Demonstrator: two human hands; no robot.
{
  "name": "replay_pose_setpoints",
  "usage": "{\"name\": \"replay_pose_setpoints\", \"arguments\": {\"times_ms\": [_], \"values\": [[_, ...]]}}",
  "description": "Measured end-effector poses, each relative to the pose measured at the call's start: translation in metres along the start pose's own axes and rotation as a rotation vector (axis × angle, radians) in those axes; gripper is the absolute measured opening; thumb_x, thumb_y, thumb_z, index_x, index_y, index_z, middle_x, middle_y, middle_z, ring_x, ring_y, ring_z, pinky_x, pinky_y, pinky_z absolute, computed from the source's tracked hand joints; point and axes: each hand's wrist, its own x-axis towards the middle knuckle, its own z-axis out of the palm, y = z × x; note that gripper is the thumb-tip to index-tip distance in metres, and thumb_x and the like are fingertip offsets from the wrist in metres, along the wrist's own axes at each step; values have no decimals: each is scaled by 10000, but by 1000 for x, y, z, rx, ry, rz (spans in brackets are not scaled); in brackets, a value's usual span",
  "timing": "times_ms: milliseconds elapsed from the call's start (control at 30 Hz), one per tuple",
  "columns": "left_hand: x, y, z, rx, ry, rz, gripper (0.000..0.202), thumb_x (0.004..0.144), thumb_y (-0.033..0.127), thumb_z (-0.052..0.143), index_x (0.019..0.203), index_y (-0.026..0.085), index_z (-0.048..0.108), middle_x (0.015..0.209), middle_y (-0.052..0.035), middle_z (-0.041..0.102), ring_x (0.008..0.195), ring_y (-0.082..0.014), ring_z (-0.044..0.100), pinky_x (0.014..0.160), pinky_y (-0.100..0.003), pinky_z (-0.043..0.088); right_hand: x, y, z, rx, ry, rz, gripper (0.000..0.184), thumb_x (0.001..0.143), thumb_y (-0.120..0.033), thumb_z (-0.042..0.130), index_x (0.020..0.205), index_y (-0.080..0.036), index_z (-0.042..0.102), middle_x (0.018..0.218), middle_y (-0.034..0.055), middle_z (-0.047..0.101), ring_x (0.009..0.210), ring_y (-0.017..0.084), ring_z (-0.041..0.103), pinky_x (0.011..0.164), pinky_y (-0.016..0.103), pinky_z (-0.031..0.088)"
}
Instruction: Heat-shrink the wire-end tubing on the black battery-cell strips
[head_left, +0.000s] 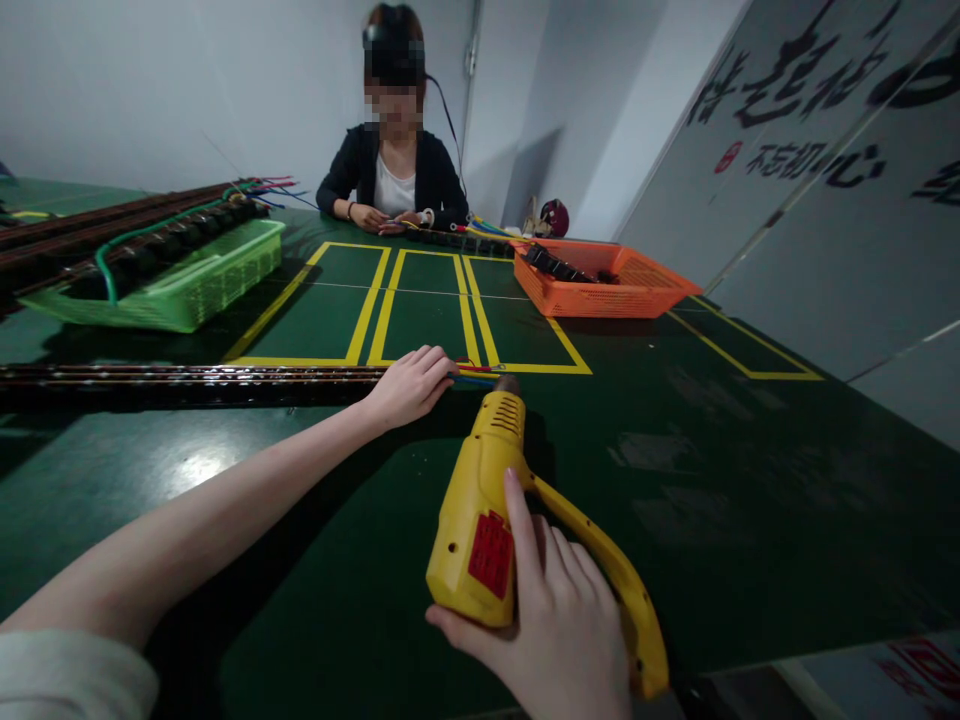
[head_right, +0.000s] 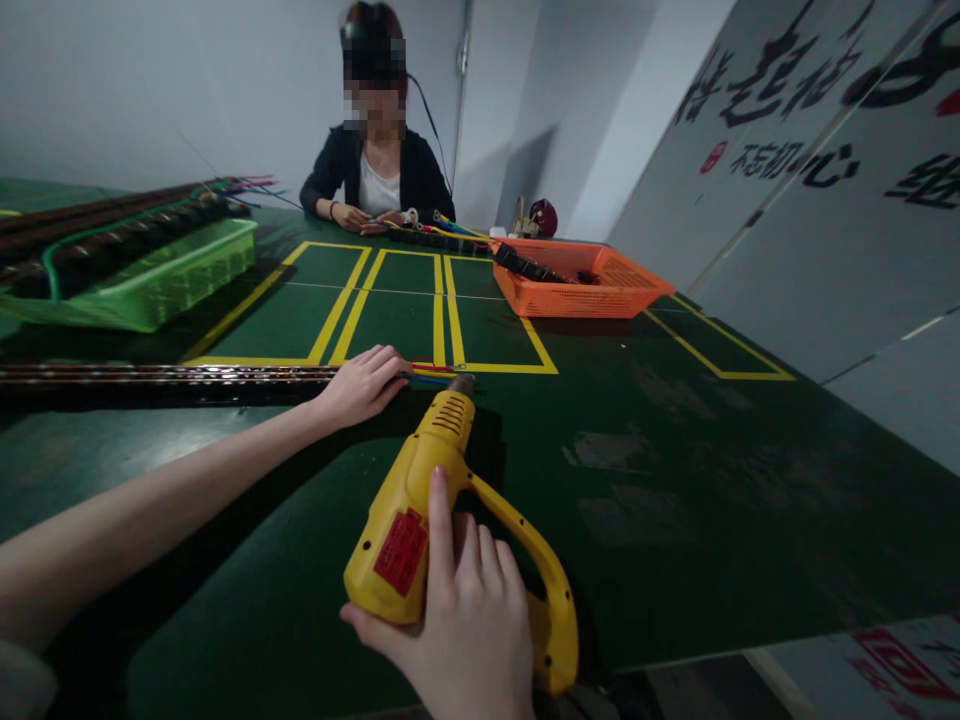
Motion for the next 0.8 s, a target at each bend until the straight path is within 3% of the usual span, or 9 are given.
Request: {"name": "replay_pose_setpoints", "arguments": {"times_ms": [433, 567, 800], "values": [[2, 1, -1, -45, -28, -27, 223, 951, 229, 340, 990, 147, 543, 943, -99, 556, 884, -223, 493, 777, -348, 441, 6, -36, 0, 82, -4, -115, 1173, 667, -865, 426, 1474, -43, 204, 909, 161, 682, 740, 285, 650, 658, 394, 521], [2, 0, -1, -76, -27, -32, 209, 949, 219, 343, 988, 155, 539, 944, -92, 556, 890, -216, 497, 776, -339, 440, 7, -31, -3, 76, -9, -176, 1219, 630, -896, 417, 1459, -21, 236, 896, 161, 682, 759, 284, 656, 683, 386, 524], [0, -2, 0, -67, -4, -5, 179, 944, 219, 368, 975, 157, 533, 944, -81, 557, 883, -206, 496, 783, -336, 450, 9, -9, -8, 125, -80, -195, 1244, 551, -885, 530, 1471, -99, 241, 941, 120, 677, 773, 266, 649, 662, 368, 514]]}}
